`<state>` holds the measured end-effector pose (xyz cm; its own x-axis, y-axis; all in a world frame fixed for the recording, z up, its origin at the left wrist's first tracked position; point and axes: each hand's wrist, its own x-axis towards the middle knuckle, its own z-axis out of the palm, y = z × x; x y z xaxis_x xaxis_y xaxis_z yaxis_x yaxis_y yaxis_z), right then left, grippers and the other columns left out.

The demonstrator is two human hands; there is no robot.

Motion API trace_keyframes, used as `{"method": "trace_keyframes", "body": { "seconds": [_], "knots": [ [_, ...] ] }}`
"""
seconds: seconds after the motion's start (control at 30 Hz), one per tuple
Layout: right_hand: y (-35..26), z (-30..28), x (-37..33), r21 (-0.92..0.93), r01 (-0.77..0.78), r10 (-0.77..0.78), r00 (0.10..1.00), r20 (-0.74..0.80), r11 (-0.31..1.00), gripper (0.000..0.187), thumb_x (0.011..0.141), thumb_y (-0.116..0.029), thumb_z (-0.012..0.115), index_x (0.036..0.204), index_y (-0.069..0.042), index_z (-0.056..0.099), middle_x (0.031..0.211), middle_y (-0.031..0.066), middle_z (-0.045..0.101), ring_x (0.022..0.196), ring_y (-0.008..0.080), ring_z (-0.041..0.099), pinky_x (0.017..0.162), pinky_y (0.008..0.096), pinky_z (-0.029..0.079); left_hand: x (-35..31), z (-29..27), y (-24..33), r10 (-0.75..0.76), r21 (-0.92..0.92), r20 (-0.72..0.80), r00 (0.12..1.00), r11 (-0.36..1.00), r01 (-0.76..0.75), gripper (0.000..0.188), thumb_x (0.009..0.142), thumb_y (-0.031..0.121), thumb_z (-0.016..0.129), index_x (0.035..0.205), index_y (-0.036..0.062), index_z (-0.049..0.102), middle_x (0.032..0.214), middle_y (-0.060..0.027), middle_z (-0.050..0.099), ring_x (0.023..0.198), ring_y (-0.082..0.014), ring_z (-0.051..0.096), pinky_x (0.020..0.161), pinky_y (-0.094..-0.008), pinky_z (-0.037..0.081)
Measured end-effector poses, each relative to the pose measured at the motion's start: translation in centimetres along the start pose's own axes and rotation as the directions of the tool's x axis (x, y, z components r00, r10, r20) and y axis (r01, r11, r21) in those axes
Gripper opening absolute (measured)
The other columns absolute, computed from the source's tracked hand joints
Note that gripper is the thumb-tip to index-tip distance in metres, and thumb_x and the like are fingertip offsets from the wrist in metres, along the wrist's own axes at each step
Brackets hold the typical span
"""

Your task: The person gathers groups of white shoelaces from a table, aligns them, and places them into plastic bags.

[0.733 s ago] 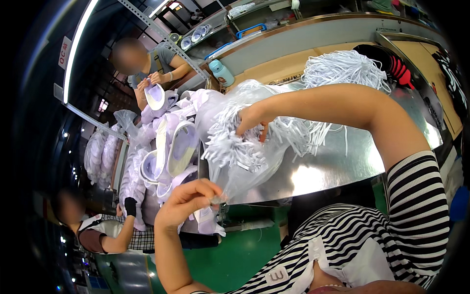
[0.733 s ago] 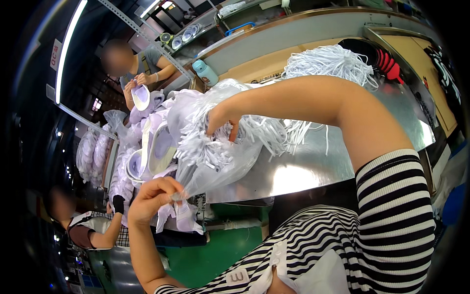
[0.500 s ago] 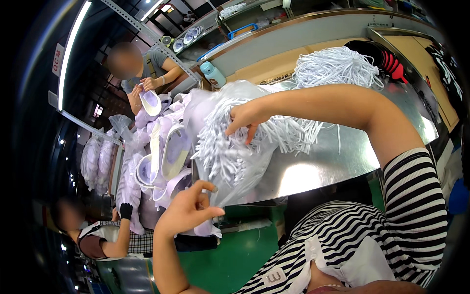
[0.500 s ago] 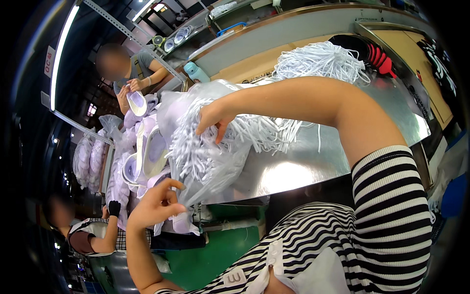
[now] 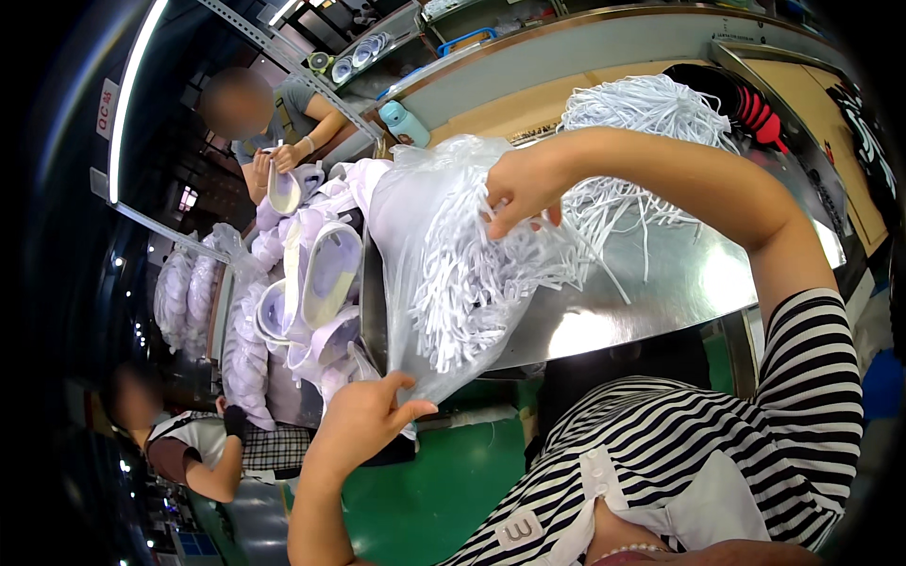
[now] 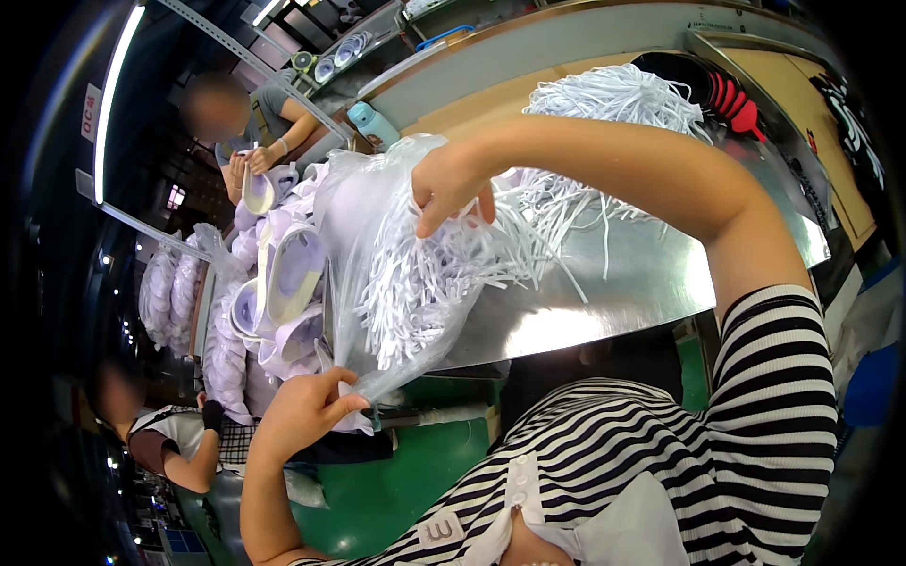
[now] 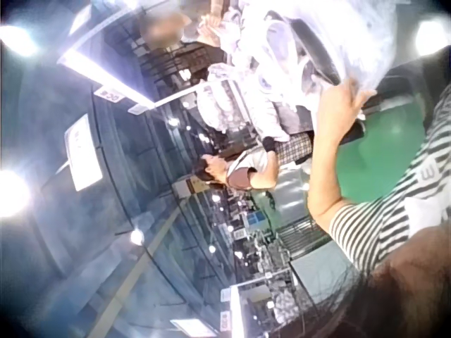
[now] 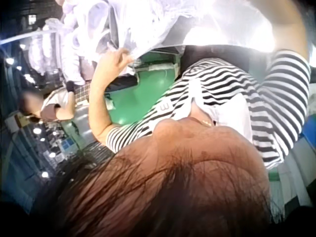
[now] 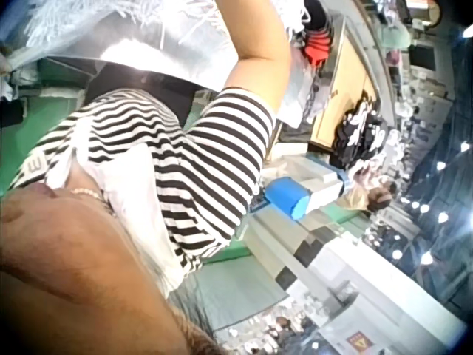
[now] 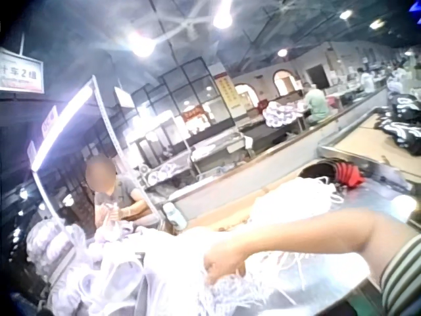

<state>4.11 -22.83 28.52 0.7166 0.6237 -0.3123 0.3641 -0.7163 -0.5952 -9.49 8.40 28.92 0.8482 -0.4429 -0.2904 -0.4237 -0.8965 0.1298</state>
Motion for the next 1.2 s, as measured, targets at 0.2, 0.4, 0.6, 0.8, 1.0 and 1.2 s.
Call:
{"method": "trace_keyframes", "body": {
  "seconds": [0.2,0.4,0.6,0.8,1.0,1.2],
  "knots": [
    [2.5,0.9,-4.8,0.04,0.089,-0.077,0.97,-0.229,0.995,0.037,0.09,-0.033,0.061,0.101,0.002,0.065,0.092,0.0128,0.067,0.073,0.0177,0.064,0.061,0.0275,0.056,0.1,2.2,1.6,0.346,-0.03,0.104,0.932,0.938,-0.345,0.024,0.079,0.03,0.069,0.074,0.0066,0.065,0.064,-0.009,0.058,0.064,-0.0283,0.057,0.064,-0.0375,0.038],
    [13.0,6.3,-4.8,0.045,0.114,-0.062,0.783,-0.618,0.992,0.051,0.088,-0.036,0.064,0.123,0.001,0.055,0.129,0.0187,0.053,0.108,0.0238,0.057,0.088,0.0338,0.052,-0.1,-0.3,3.3,0.383,-0.094,-0.3,0.874,0.899,-0.427,0.011,0.069,0.01,0.074,0.075,0.0059,0.065,0.08,-0.0029,0.059,0.079,-0.0206,0.053,0.075,-0.0343,0.036],
    [15.6,18.0,3.0,0.272,0.255,-0.005,0.738,-0.674,0.928,0.118,0.072,-0.043,0.078,0.147,0.001,-0.001,0.146,0.0302,0.024,0.136,0.0383,0.027,0.113,0.0417,0.021,-1.1,1.7,2.9,0.204,-0.678,-0.235,0.95,0.666,-0.31,0.011,0.079,0.005,0.067,0.089,0.0004,0.063,0.113,-0.0108,0.062,0.097,-0.0247,0.059,0.087,-0.0349,0.044],
    [16.0,19.9,5.1,0.971,0.14,0.253,0.949,-0.186,0.192,0.069,0.081,-0.03,0.072,0.132,0.004,0.04,0.124,0.0206,0.054,0.111,0.0295,0.056,0.095,0.0421,0.046,-1.4,2.4,4.4,0.176,-0.582,0.217,0.96,0.813,-0.017,0.024,0.09,0.016,0.06,0.107,-0.0003,0.053,0.099,-0.0154,0.065,0.085,-0.024,0.062,0.075,-0.0323,0.048],
    [10.8,17.1,3.8,0.936,-0.034,0.075,0.995,0.064,-0.35,0.024,0.09,-0.016,0.061,0.109,-0.001,0.06,0.098,0.012,0.067,0.089,0.0204,0.066,0.081,0.0409,0.056,-1.1,5.8,3.1,0.164,-0.25,0.352,0.921,0.965,-0.076,0.042,0.085,0.029,0.066,0.115,0.0035,0.051,0.075,-0.0134,0.065,0.071,-0.0316,0.063,0.064,-0.038,0.048],
    [2.9,10.4,7.5,0.973,0.216,-0.108,0.972,-0.208,0.075,0.033,0.089,-0.024,0.063,0.11,0.002,0.058,0.091,0.009,0.067,0.091,0.022,0.065,0.075,0.039,0.055,-1.5,3.3,4.9,0.358,-0.123,-0.187,0.915,0.915,-0.384,0.008,0.081,0.013,0.065,0.08,0.0059,0.062,0.067,-0.0075,0.059,0.063,-0.0283,0.057,0.061,-0.0362,0.04]
  ]
}}
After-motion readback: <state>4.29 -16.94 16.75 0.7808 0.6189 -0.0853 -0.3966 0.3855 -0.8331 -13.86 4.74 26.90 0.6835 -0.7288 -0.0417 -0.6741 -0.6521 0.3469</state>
